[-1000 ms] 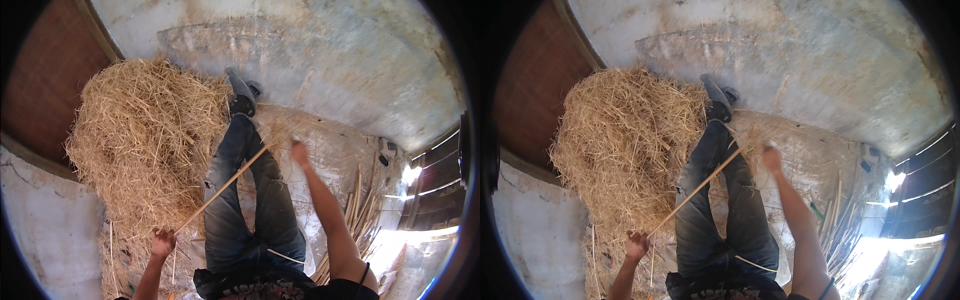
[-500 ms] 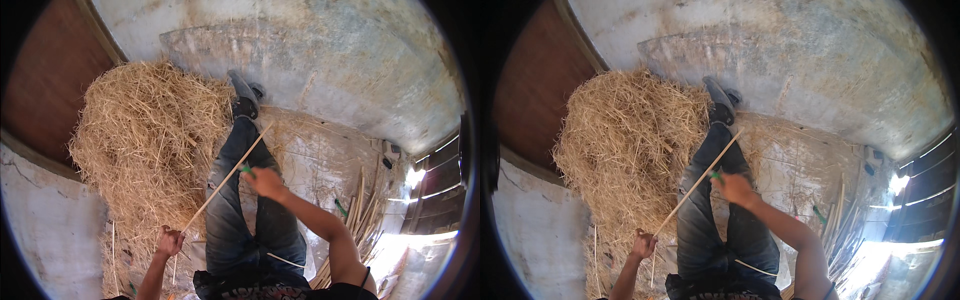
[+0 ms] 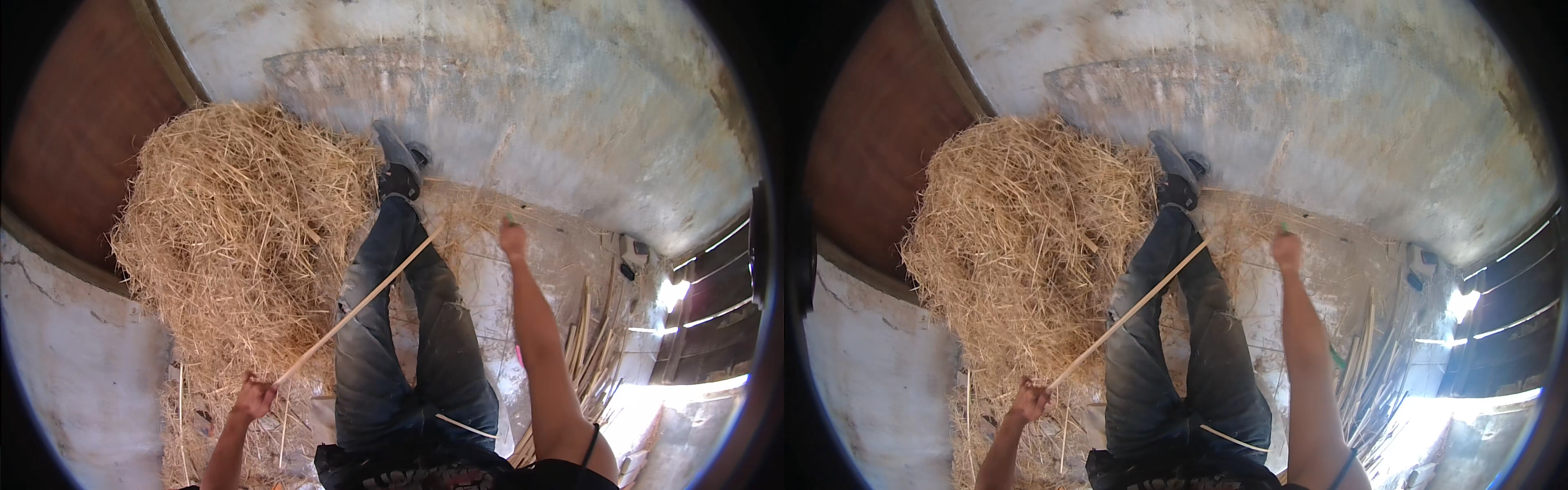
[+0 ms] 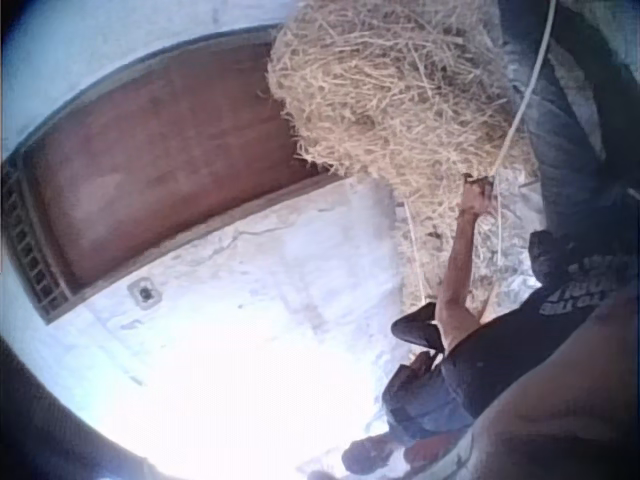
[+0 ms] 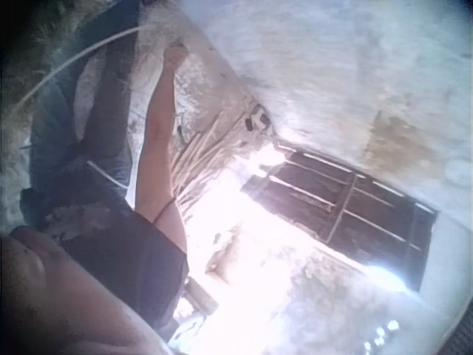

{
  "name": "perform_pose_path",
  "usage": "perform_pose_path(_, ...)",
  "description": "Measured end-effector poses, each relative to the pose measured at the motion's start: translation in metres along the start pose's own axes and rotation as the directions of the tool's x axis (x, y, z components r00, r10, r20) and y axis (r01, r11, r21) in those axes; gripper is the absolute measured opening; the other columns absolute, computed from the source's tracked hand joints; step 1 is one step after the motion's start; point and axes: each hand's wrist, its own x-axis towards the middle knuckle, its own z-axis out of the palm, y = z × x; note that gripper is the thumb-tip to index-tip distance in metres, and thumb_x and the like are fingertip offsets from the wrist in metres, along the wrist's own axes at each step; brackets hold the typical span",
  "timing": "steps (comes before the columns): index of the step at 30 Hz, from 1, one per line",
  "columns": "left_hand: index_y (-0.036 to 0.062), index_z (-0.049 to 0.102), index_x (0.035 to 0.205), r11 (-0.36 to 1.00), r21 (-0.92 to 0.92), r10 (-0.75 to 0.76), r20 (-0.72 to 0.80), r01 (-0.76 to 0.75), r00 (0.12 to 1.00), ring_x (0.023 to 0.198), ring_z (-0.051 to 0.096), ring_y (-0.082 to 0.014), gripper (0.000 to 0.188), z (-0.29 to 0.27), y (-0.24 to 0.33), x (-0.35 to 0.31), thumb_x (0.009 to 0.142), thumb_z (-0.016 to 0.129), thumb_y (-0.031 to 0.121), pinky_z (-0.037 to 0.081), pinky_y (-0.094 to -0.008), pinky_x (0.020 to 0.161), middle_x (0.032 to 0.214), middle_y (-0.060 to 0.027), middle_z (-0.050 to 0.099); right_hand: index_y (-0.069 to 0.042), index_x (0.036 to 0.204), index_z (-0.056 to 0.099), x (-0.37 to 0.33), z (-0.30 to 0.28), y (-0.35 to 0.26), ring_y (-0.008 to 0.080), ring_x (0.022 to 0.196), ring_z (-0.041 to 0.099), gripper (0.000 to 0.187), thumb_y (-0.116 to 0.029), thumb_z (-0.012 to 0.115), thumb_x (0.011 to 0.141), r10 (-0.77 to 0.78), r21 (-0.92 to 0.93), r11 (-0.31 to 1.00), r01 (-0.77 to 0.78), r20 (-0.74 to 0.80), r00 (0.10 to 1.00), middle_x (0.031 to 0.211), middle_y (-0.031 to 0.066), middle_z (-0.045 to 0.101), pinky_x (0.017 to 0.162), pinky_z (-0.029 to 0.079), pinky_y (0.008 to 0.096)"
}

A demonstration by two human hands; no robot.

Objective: The person is sitting on the floor and using a small green tool to scrape the surface of a long, thin bamboo strip, moving the tool repeatedly down the length of the strip.

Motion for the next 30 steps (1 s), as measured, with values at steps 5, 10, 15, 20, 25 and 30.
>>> perform_pose_path(5, 0.0125, 0.072, 0.077, 0.993, -0.11, -0.057, -0.063, 0.05, 0.996, 0.081, 0.068, -0.0312, 0.046, 0.028, -0.019, -0.084, 0.108, 0.041, 0.028, 0.032, -0.0514, 0.11, 0.068, -0.0073, 0.071, 0.002, 0.1, 0.078, -0.014, -0.007, -0.047, 0.044, 0.093, 0.072, 0.058, -0.054, 0.061, 0.1, 0.119, 0.261, 0.954, -0.146, 0.117, 0.986, 0.096, 0.029, 0.075, 0.083, 0.055, 0.0495)
perform_pose_path(10, 0.0121, 0.074, 0.081, 0.996, -0.055, -0.07, -0.012, 0.069, 0.997, 0.085, 0.067, -0.0318, 0.044, 0.02, -0.004, -0.048, 0.108, 0.041, 0.024, 0.033, -0.0511, 0.111, 0.072, -0.0068, 0.074, -0.001, 0.1, 0.077, -0.062, 0.044, -0.118, 0.0141, 0.061, 0.053, 0.052, -0.053, 0.071, 0.098, 0.03, 0.741, 0.643, -0.196, 0.231, 0.973, 0.068, 0.0041, 0.056, 0.058, 0.041, 0.0347)
perform_pose_path(15, 0.0107, 0.075, 0.082, 0.993, -0.079, -0.088, -0.029, 0.085, 0.996, 0.087, 0.067, -0.0308, 0.045, 0.02, -0.006, -0.039, 0.107, 0.042, 0.028, 0.031, -0.0505, 0.113, 0.07, -0.0081, 0.073, -0.001, 0.095, 0.076, -0.098, 0.07, -0.185, 0.0123, 0.062, 0.052, 0.054, -0.054, 0.071, 0.099, 0.049, 0.812, 0.562, -0.158, 0.158, 0.986, 0.064, -0.0002, 0.056, 0.06, 0.042, 0.0337)
perform_pose_path(20, 0.0106, 0.074, 0.08, 0.979, -0.181, -0.112, -0.08, 0.096, 0.991, 0.079, 0.065, -0.03, 0.04, 0.02, 0.002, -0.041, 0.105, 0.048, 0.027, 0.034, -0.0464, 0.105, 0.072, -0.0091, 0.072, 0.001, 0.088, 0.071, -0.129, 0.052, -0.216, 0.0158, 0.064, 0.052, 0.048, -0.046, 0.074, 0.098, 0.0, 0.792, 0.589, -0.16, 0.198, 0.98, 0.066, 0.0051, 0.058, 0.063, 0.043, 0.0381)
perform_pose_path(25, 0.0098, 0.075, 0.083, 0.982, -0.123, -0.155, -0.085, 0.144, 0.984, 0.082, 0.066, -0.0335, 0.043, 0.011, 0.026, -0.03, 0.106, 0.044, 0.029, 0.031, -0.0483, 0.113, 0.07, -0.0117, 0.071, 0.0, 0.084, 0.068, -0.165, 0.041, -0.232, 0.0157, 0.061, 0.05, 0.045, -0.042, 0.077, 0.097, -0.07, 0.771, 0.619, -0.15, 0.244, 0.967, 0.064, 0.0046, 0.055, 0.061, 0.042, 0.038)
perform_pose_path(30, 0.0098, 0.077, 0.086, 0.982, -0.096, -0.169, -0.072, 0.162, 0.983, 0.086, 0.068, -0.0351, 0.045, 0.011, 0.043, -0.006, 0.107, 0.045, 0.032, 0.033, -0.0484, 0.114, 0.071, -0.0146, 0.071, -0.004, 0.075, 0.062, -0.198, 0.031, -0.244, 0.0121, 0.058, 0.047, 0.047, -0.043, 0.08, 0.095, -0.117, 0.773, 0.61, -0.174, 0.305, 0.945, 0.06, 0.0019, 0.052, 0.057, 0.04, 0.0365)
